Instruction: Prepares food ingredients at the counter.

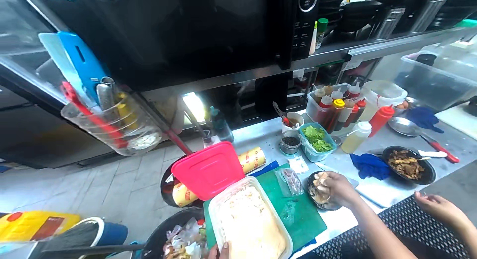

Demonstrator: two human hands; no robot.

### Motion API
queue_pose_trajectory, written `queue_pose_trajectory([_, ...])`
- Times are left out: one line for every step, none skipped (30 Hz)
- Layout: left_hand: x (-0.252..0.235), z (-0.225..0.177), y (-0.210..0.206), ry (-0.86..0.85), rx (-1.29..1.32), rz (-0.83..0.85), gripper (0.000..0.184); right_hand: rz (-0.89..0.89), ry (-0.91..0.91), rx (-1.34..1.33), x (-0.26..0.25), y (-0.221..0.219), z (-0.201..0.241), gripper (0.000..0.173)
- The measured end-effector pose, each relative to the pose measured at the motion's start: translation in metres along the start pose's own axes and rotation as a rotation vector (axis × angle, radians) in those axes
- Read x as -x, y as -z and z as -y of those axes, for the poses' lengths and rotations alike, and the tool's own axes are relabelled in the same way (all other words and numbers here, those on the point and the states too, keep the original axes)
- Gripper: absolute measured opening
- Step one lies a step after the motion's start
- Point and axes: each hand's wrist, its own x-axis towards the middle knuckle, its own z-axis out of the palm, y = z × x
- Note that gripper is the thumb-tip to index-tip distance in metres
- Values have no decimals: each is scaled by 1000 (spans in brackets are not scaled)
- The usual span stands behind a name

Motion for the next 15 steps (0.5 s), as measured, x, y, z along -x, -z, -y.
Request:
queue_pose_trajectory([0,0,1,4,-2,-3,34,65,-3,-123,8,-7,9,32])
queue_pose_trajectory([0,-1,2,8,-2,-3,34,145,-1,-195,16,-16,17,33])
queue_pose_trajectory([1,-4,2,13,1,0,33,234,3,-237,24,-27,24,35])
queue_pose_trajectory([2,-7,3,23,3,5,34,331,4,-264,32,-41,29,37])
queue_pose_trajectory([3,-11,4,36,4,9,34,426,-7,-264,39,-58,32,39])
queue_pose_trajectory([4,-14,4,51,1,9,34,501,-23,-216,46,-77,34,40])
queue_pose_trajectory([5,-15,5,65,1,8,34,562,-36,-119,52,-97,32,40])
queue_pose_trajectory([5,-16,5,74,1,4,34,605,-33,33,58,-117,27,39])
queue_pose_trajectory([4,-14,5,72,2,-3,33,644,-12,213,64,-139,19,38])
queue_pose_trajectory([2,-11,5,65,1,-9,32,685,18,392,68,-159,11,38])
queue_pose_trajectory([0,-8,5,62,2,-10,31,724,47,553,74,-176,3,39])
queue_pose_trajectory([-1,-5,4,62,9,-11,31,758,76,695,79,-191,-4,41])
queue_pose_trajectory([-1,-3,3,67,11,-11,30,776,102,824,84,-203,-11,42])
queue_pose_trajectory([-2,-3,3,76,11,-9,30,778,124,950,89,-214,-18,45])
queue_pose_trajectory([-3,-3,2,82,9,-8,31,772,131,1081,94,-222,-25,50])
